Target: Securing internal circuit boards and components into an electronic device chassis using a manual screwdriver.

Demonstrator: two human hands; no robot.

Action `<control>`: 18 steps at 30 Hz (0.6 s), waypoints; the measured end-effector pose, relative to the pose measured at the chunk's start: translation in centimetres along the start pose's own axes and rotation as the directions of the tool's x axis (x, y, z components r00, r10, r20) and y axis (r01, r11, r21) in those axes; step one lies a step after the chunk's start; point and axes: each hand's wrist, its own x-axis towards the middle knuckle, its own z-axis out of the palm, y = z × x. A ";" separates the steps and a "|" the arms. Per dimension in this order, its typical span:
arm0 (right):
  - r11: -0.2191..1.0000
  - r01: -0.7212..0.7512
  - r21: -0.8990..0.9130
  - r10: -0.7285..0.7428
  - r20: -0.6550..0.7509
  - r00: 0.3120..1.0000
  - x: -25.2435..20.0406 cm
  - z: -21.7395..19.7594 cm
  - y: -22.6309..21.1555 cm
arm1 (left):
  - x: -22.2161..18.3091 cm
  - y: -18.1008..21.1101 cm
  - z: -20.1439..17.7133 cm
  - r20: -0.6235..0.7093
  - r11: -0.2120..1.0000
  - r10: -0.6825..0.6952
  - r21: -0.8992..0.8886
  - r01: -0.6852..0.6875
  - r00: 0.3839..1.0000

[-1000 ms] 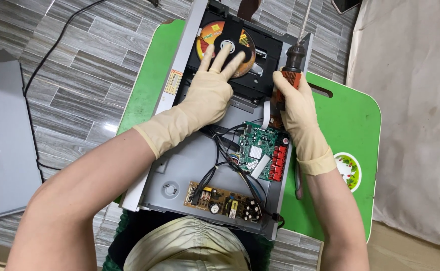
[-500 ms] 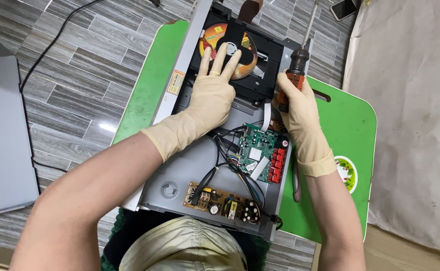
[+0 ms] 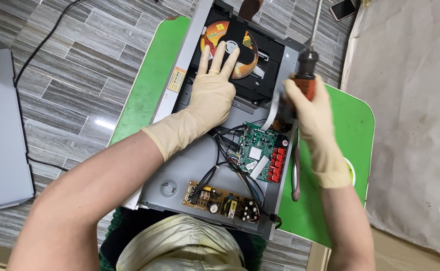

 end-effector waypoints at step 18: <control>0.644 0.333 -0.688 -0.040 0.405 0.914 -3.0 -8.6 -1.5 | 0.5 0.1 -1.6 0.205 0.998 -0.065 -0.010 0.069 0.977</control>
